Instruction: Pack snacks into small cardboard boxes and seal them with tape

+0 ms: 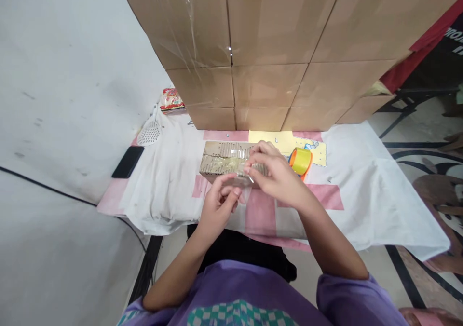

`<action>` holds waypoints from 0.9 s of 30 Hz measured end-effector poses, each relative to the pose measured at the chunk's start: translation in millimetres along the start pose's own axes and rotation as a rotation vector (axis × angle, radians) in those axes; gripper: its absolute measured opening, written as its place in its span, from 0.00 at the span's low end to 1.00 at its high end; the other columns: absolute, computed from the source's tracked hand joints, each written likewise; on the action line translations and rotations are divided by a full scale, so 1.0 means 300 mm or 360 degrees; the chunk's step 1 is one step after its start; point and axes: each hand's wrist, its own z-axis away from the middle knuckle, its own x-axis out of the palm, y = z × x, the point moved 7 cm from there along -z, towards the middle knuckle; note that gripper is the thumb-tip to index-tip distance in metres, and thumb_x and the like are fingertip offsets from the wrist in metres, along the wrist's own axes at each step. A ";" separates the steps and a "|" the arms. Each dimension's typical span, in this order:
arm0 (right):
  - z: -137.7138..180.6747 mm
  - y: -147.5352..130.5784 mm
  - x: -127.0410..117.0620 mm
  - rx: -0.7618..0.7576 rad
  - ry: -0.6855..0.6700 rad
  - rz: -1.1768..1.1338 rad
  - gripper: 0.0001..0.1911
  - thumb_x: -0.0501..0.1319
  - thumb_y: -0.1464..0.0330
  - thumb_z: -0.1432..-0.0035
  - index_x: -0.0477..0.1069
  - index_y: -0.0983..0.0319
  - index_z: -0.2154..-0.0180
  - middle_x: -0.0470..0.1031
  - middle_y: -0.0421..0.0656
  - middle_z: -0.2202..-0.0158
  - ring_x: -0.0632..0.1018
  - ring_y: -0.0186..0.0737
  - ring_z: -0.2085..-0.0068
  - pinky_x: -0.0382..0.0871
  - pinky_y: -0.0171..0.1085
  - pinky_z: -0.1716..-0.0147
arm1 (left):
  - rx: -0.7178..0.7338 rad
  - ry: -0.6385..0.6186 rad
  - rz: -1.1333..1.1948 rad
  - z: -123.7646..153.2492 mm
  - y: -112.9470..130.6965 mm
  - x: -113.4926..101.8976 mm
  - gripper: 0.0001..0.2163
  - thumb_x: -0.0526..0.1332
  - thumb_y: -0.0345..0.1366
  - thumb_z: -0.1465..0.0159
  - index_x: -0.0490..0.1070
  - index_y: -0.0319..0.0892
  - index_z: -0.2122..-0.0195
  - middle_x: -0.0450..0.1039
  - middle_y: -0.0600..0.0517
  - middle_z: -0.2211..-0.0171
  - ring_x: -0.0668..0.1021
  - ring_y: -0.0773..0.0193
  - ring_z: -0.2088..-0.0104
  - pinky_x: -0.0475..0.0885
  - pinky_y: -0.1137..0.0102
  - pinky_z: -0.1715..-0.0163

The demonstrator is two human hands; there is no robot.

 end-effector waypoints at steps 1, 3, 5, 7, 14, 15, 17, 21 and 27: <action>-0.032 0.023 0.002 0.0032 -0.0016 0.0003 0.06 0.60 0.72 0.37 0.73 0.59 0.67 0.69 0.43 0.61 0.70 0.46 0.54 0.63 0.46 0.51 | 0.0048 0.0047 0.0020 -0.010 0.009 0.002 0.19 0.63 0.45 0.33 0.65 0.43 0.44 0.75 0.56 0.75 0.67 0.73 0.80 0.64 0.77 0.77; -0.098 0.087 0.016 0.0101 -0.0094 0.0027 0.05 0.61 0.71 0.37 0.74 0.60 0.67 0.70 0.42 0.62 0.71 0.45 0.55 0.62 0.45 0.52 | 0.0086 0.0122 0.0033 -0.039 0.012 0.011 0.22 0.62 0.43 0.32 0.60 0.45 0.40 0.75 0.57 0.73 0.67 0.73 0.80 0.65 0.76 0.77; -0.156 0.160 0.040 0.0173 -0.0222 0.0062 0.06 0.62 0.69 0.38 0.75 0.60 0.68 0.70 0.43 0.63 0.71 0.46 0.55 0.62 0.44 0.52 | 0.0056 0.0161 -0.0005 -0.076 0.003 0.023 0.23 0.60 0.42 0.31 0.58 0.47 0.37 0.74 0.59 0.75 0.66 0.72 0.81 0.64 0.76 0.78; -0.198 0.228 0.067 0.0243 -0.0354 0.0136 0.06 0.62 0.70 0.39 0.76 0.61 0.69 0.71 0.43 0.63 0.71 0.46 0.55 0.61 0.44 0.51 | 0.0037 0.0193 -0.0133 -0.111 -0.003 0.032 0.23 0.59 0.40 0.31 0.60 0.48 0.36 0.72 0.60 0.77 0.65 0.72 0.83 0.63 0.75 0.79; -0.214 0.302 0.115 0.0223 -0.0540 0.0282 0.06 0.63 0.68 0.39 0.77 0.61 0.67 0.72 0.45 0.62 0.71 0.47 0.55 0.60 0.45 0.49 | 0.0067 0.0181 -0.0596 -0.171 0.017 0.032 0.11 0.59 0.38 0.33 0.80 0.43 0.55 0.78 0.54 0.76 0.75 0.66 0.76 0.68 0.72 0.72; -0.211 0.301 0.115 0.0209 -0.0524 0.0299 0.06 0.63 0.68 0.39 0.77 0.61 0.67 0.71 0.45 0.62 0.70 0.47 0.55 0.60 0.45 0.49 | 0.0067 0.0171 -0.0630 -0.172 0.020 0.030 0.11 0.59 0.39 0.33 0.80 0.43 0.56 0.78 0.54 0.76 0.76 0.66 0.75 0.69 0.72 0.71; -0.206 0.302 0.113 0.0187 -0.0491 0.0323 0.06 0.62 0.68 0.39 0.77 0.61 0.67 0.70 0.45 0.62 0.70 0.47 0.55 0.60 0.44 0.51 | 0.0055 0.0172 -0.0676 -0.172 0.026 0.023 0.12 0.60 0.38 0.33 0.80 0.42 0.55 0.79 0.54 0.76 0.78 0.65 0.74 0.70 0.71 0.68; -0.201 0.301 0.118 0.0124 -0.0474 0.0310 0.06 0.62 0.70 0.39 0.77 0.61 0.67 0.69 0.45 0.63 0.69 0.47 0.55 0.61 0.43 0.52 | 0.0009 0.0142 -0.0744 -0.169 0.043 0.018 0.13 0.60 0.38 0.34 0.80 0.43 0.53 0.79 0.54 0.76 0.79 0.64 0.72 0.72 0.70 0.66; -0.200 0.319 0.117 0.0148 -0.0385 0.0388 0.06 0.60 0.73 0.37 0.74 0.62 0.67 0.68 0.46 0.62 0.69 0.48 0.54 0.63 0.45 0.51 | -0.0068 0.0059 -0.1158 -0.165 0.087 0.012 0.11 0.60 0.38 0.34 0.83 0.47 0.56 0.75 0.57 0.82 0.77 0.64 0.77 0.69 0.70 0.70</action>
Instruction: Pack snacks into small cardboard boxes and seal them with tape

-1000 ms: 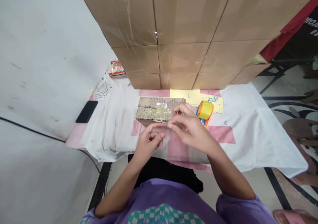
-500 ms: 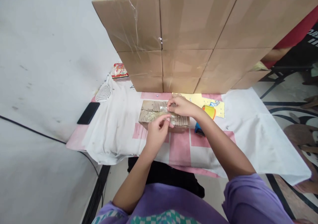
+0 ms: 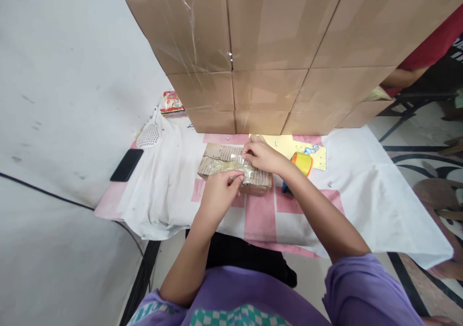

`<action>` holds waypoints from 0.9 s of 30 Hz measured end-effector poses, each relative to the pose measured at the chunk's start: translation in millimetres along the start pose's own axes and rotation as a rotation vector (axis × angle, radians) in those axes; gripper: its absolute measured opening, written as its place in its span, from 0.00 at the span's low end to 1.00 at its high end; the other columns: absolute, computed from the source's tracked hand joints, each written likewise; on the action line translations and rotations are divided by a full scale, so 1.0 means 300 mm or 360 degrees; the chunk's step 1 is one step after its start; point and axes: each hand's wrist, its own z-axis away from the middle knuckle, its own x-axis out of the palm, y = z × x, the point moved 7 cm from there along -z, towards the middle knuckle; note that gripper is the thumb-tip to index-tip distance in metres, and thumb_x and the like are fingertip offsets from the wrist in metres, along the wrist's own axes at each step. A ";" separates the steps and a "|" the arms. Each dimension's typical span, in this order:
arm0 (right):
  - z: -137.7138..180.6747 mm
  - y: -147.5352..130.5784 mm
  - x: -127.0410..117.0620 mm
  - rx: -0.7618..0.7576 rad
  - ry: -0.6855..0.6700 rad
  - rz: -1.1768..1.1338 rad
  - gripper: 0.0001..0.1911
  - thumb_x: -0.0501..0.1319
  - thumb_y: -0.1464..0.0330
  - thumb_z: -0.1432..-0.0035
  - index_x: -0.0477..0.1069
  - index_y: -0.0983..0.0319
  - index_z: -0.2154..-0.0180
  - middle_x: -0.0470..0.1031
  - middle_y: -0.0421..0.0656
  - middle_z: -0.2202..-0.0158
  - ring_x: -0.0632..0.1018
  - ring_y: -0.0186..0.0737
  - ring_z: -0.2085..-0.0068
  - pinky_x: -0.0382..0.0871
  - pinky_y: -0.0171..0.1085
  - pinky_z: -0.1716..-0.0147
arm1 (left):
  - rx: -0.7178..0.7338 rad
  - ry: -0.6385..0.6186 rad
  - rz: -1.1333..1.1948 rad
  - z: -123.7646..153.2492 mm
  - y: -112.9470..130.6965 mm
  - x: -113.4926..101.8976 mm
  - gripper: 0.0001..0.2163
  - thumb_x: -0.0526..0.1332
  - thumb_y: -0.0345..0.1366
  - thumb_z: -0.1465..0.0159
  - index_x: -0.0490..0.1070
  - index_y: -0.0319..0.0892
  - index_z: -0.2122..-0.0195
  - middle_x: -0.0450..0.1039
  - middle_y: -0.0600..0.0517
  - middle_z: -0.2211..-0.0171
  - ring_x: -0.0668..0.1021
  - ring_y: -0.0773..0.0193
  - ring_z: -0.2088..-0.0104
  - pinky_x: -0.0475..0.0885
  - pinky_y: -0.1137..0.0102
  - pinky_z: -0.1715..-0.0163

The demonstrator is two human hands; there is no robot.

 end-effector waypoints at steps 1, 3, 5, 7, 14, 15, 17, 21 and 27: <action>0.001 0.003 0.001 0.0012 0.0005 0.0014 0.06 0.60 0.73 0.37 0.73 0.62 0.67 0.68 0.46 0.62 0.69 0.48 0.54 0.64 0.45 0.52 | -0.0002 0.0003 -0.0050 0.002 0.000 -0.004 0.11 0.60 0.38 0.34 0.83 0.48 0.57 0.75 0.57 0.82 0.77 0.64 0.77 0.68 0.70 0.70; 0.005 0.001 0.002 0.0013 0.0005 0.0038 0.05 0.61 0.72 0.37 0.73 0.62 0.67 0.68 0.46 0.62 0.70 0.49 0.54 0.65 0.46 0.51 | -0.0012 0.0015 -0.0134 0.008 -0.005 -0.007 0.11 0.61 0.39 0.34 0.83 0.48 0.56 0.77 0.56 0.79 0.78 0.63 0.76 0.68 0.70 0.70; 0.012 -0.006 0.000 0.0030 0.0030 0.0087 0.04 0.62 0.72 0.38 0.73 0.61 0.68 0.67 0.47 0.61 0.70 0.51 0.52 0.67 0.47 0.51 | -0.0014 0.0020 -0.0210 0.018 -0.014 -0.002 0.12 0.61 0.40 0.33 0.83 0.49 0.55 0.79 0.55 0.76 0.78 0.63 0.75 0.68 0.70 0.70; 0.018 -0.012 -0.010 0.0079 0.0120 0.0178 0.03 0.64 0.71 0.40 0.72 0.62 0.68 0.67 0.49 0.59 0.70 0.54 0.51 0.68 0.50 0.51 | -0.0013 0.0024 -0.0316 0.031 -0.023 0.006 0.13 0.61 0.42 0.33 0.81 0.50 0.51 0.80 0.54 0.75 0.78 0.63 0.74 0.66 0.70 0.70; 0.086 0.108 -0.139 0.0282 0.0799 0.0329 0.22 0.73 0.58 0.49 0.69 0.60 0.57 0.69 0.52 0.55 0.71 0.59 0.51 0.70 0.56 0.53 | 0.0121 0.0078 -0.0602 0.056 -0.058 0.045 0.16 0.63 0.38 0.33 0.76 0.53 0.44 0.77 0.56 0.76 0.76 0.63 0.75 0.61 0.71 0.73; 0.121 0.161 -0.164 0.0330 0.0845 0.0288 0.18 0.71 0.59 0.47 0.70 0.59 0.59 0.70 0.50 0.57 0.72 0.56 0.54 0.70 0.54 0.54 | 0.0166 0.0109 -0.0605 0.056 -0.070 0.051 0.16 0.62 0.38 0.33 0.76 0.51 0.44 0.77 0.56 0.76 0.75 0.63 0.76 0.61 0.71 0.72; 0.231 0.285 -0.225 0.0460 0.0997 0.0180 0.08 0.65 0.63 0.42 0.70 0.59 0.63 0.72 0.47 0.62 0.74 0.50 0.59 0.70 0.49 0.56 | 0.0276 0.0185 -0.0583 0.058 -0.100 0.065 0.15 0.62 0.38 0.32 0.76 0.50 0.45 0.77 0.56 0.75 0.75 0.64 0.75 0.63 0.71 0.71; 0.523 0.530 -0.311 0.0777 0.1309 0.0099 0.05 0.61 0.66 0.44 0.73 0.60 0.67 0.75 0.44 0.67 0.73 0.43 0.68 0.68 0.42 0.62 | 0.0459 0.0273 -0.0522 0.073 -0.177 0.096 0.18 0.60 0.37 0.32 0.71 0.49 0.40 0.80 0.54 0.69 0.77 0.64 0.72 0.68 0.71 0.67; 0.666 0.801 -0.287 0.1122 0.1165 0.0108 0.12 0.60 0.64 0.44 0.79 0.62 0.63 0.79 0.48 0.63 0.74 0.43 0.68 0.68 0.42 0.62 | 0.0443 0.0185 -0.0556 0.073 -0.242 0.138 0.22 0.58 0.39 0.31 0.63 0.47 0.36 0.80 0.53 0.66 0.79 0.62 0.69 0.71 0.68 0.65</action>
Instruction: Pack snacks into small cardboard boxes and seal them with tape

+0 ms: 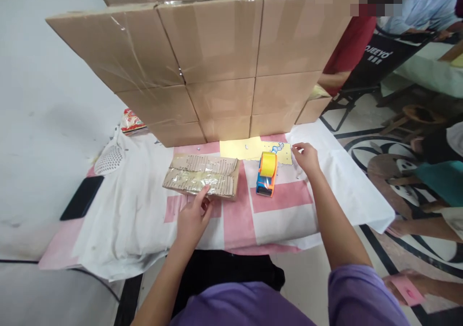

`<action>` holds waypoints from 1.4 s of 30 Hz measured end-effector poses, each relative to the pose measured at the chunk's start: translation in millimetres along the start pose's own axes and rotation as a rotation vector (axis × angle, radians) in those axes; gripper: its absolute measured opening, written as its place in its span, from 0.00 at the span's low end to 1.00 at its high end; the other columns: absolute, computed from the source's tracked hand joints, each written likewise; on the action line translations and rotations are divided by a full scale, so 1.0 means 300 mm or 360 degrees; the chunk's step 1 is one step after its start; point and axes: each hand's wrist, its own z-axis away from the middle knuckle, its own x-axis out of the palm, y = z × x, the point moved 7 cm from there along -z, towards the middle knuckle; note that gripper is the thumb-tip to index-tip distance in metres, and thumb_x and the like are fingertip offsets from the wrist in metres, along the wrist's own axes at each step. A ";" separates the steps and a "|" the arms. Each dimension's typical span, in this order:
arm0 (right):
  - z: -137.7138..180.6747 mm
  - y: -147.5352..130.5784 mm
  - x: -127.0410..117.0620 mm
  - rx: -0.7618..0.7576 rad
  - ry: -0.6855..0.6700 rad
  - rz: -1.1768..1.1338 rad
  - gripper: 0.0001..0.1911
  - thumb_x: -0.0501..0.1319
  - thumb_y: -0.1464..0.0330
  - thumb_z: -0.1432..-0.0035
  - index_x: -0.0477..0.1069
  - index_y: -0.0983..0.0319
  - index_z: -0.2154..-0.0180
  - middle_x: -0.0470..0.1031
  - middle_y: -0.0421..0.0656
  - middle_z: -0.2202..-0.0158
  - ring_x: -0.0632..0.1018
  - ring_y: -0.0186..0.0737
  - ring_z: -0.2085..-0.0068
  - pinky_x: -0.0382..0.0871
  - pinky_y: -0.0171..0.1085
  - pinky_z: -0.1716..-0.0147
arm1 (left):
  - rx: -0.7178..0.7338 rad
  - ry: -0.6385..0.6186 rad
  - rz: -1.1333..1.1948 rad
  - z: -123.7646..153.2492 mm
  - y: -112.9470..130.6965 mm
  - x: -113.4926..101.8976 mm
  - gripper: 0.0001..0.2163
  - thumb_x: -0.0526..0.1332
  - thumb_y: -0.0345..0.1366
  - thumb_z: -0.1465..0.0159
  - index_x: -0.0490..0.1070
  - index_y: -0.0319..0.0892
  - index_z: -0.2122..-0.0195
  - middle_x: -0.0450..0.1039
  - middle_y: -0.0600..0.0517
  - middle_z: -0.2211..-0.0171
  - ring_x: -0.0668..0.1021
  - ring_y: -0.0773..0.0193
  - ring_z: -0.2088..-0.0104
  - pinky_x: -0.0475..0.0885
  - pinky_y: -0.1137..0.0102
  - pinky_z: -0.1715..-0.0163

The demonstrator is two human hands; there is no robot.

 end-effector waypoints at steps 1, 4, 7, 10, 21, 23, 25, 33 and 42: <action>-0.021 0.019 0.028 0.0058 -0.0054 0.0014 0.12 0.61 0.63 0.44 0.79 0.63 0.64 0.79 0.48 0.64 0.75 0.44 0.66 0.68 0.42 0.61 | -0.0030 -0.0022 0.0003 -0.003 0.001 0.009 0.23 0.58 0.40 0.31 0.61 0.47 0.35 0.80 0.53 0.65 0.79 0.61 0.69 0.71 0.68 0.65; -0.085 0.040 0.113 0.0202 -0.0169 0.0107 0.11 0.65 0.61 0.45 0.79 0.63 0.69 0.81 0.49 0.67 0.77 0.47 0.65 0.67 0.40 0.63 | -0.0113 -0.0024 0.0076 -0.011 0.017 0.031 0.25 0.58 0.41 0.32 0.58 0.46 0.34 0.80 0.54 0.66 0.80 0.61 0.69 0.72 0.67 0.66; -0.130 0.023 0.163 0.0184 -0.0172 0.0191 0.07 0.63 0.66 0.45 0.77 0.62 0.72 0.81 0.49 0.69 0.76 0.46 0.67 0.65 0.40 0.65 | -0.0158 0.0026 0.0176 -0.011 0.034 0.051 0.26 0.58 0.41 0.32 0.56 0.44 0.35 0.79 0.53 0.67 0.81 0.61 0.69 0.73 0.67 0.67; -0.147 -0.002 0.174 -0.0001 -0.0113 0.0091 0.06 0.59 0.70 0.43 0.75 0.62 0.69 0.81 0.49 0.66 0.76 0.44 0.66 0.66 0.39 0.63 | -0.0167 0.0045 0.0165 -0.006 0.040 0.064 0.26 0.58 0.41 0.32 0.55 0.44 0.35 0.79 0.54 0.67 0.81 0.61 0.69 0.72 0.68 0.67; -0.068 0.031 0.190 -0.0097 -0.0059 -0.0288 0.09 0.61 0.61 0.44 0.74 0.60 0.68 0.79 0.47 0.67 0.73 0.41 0.70 0.68 0.41 0.65 | 0.0253 0.0338 -0.0184 -0.052 0.220 -0.207 0.15 0.61 0.42 0.34 0.76 0.47 0.48 0.62 0.62 0.86 0.68 0.68 0.83 0.66 0.72 0.73; -0.058 0.035 0.183 -0.0059 0.0001 -0.0349 0.12 0.61 0.59 0.44 0.75 0.61 0.68 0.80 0.48 0.65 0.74 0.43 0.68 0.69 0.42 0.64 | 0.0433 0.0342 -0.0077 -0.143 0.341 -0.258 0.10 0.61 0.42 0.35 0.79 0.48 0.57 0.62 0.60 0.86 0.66 0.69 0.82 0.66 0.72 0.72; -0.051 0.040 0.176 0.0021 0.0030 -0.0432 0.14 0.60 0.58 0.45 0.76 0.62 0.69 0.79 0.48 0.65 0.74 0.43 0.68 0.69 0.41 0.64 | 0.0575 0.0158 0.0022 -0.296 0.476 -0.234 0.12 0.58 0.43 0.33 0.81 0.47 0.64 0.65 0.57 0.84 0.68 0.68 0.80 0.64 0.72 0.72; -0.034 0.012 0.143 0.0142 0.0063 -0.0948 0.19 0.63 0.52 0.50 0.75 0.62 0.70 0.76 0.44 0.70 0.70 0.38 0.71 0.65 0.38 0.69 | 0.0571 -0.1025 -0.0335 -0.864 0.751 0.380 0.11 0.68 0.42 0.42 0.83 0.48 0.59 0.82 0.50 0.59 0.79 0.59 0.58 0.69 0.69 0.60; -0.028 0.094 0.127 0.0302 0.0328 -0.0848 0.16 0.61 0.55 0.44 0.73 0.62 0.69 0.77 0.45 0.68 0.74 0.41 0.67 0.70 0.40 0.65 | 0.0594 -0.1217 -0.0515 -0.863 0.734 0.646 0.10 0.68 0.42 0.42 0.83 0.44 0.63 0.82 0.47 0.65 0.79 0.58 0.62 0.68 0.69 0.63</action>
